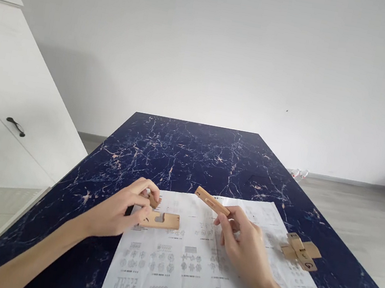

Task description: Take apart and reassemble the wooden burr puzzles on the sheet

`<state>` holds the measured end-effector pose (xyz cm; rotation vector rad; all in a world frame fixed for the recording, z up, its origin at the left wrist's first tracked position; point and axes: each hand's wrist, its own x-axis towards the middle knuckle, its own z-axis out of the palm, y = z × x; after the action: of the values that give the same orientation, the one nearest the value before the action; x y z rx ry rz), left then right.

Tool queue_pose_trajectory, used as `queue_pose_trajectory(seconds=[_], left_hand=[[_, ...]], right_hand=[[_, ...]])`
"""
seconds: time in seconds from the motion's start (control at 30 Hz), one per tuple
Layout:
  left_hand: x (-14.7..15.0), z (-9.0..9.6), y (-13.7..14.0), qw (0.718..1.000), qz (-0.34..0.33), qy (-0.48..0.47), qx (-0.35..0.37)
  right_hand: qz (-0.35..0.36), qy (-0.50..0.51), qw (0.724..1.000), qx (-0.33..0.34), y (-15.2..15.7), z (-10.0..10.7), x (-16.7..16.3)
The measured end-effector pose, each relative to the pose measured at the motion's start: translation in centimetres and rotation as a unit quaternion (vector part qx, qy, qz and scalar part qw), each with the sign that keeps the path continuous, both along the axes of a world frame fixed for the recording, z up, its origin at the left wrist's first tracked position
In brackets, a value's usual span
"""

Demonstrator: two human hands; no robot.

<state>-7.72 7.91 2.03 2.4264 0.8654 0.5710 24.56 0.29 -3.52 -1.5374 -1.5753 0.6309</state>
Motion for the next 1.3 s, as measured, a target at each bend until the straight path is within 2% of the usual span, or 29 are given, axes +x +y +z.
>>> queue_pose_trajectory(seconds=[0.13, 0.27, 0.37, 0.53, 0.7, 0.87, 1.0, 1.13, 1.3], left_hand=[[-2.5, -0.2, 1.9, 0.999, 0.023, 0.013, 0.032], [-4.5, -0.4, 3.0, 0.997, 0.003, 0.073, 0.019], [-5.6, -1.0, 3.7, 0.997, 0.039, 0.059, 0.043], [-6.5, -1.8, 4.5, 0.99, 0.061, 0.094, 0.083], [-6.4, -1.6, 4.4, 0.983, 0.086, 0.099, 0.128], [-5.2, -1.1, 3.7, 0.972, 0.117, 0.08, 0.187], [-2.6, -1.0, 2.2, 0.963, 0.141, 0.031, 0.226], [0.8, -1.3, -0.6, 0.969, 0.072, 0.001, 0.238], [3.5, -2.0, -4.0, 0.981, -0.01, 0.011, 0.192]], right_hand=[[0.002, 0.0, 1.0, 0.0, 0.0, -0.2, 0.0], [0.003, -0.016, 1.0, 0.017, -0.1, -0.1, 0.0], [0.003, -0.024, 1.0, 0.017, -0.1, 0.0, 0.0], [0.015, -0.014, 1.0, 0.002, -0.3, -0.1, 0.0], [0.018, -0.013, 1.0, -0.003, -0.4, -0.1, 0.0], [0.032, 0.005, 0.999, -0.018, -0.5, 0.3, -0.1], [0.09, 0.066, 0.993, -0.049, -0.8, 0.7, -0.4], [0.167, 0.121, 0.976, -0.072, -1.2, 1.4, -1.0], [0.236, 0.151, 0.954, -0.104, -1.6, 2.2, -1.6]])
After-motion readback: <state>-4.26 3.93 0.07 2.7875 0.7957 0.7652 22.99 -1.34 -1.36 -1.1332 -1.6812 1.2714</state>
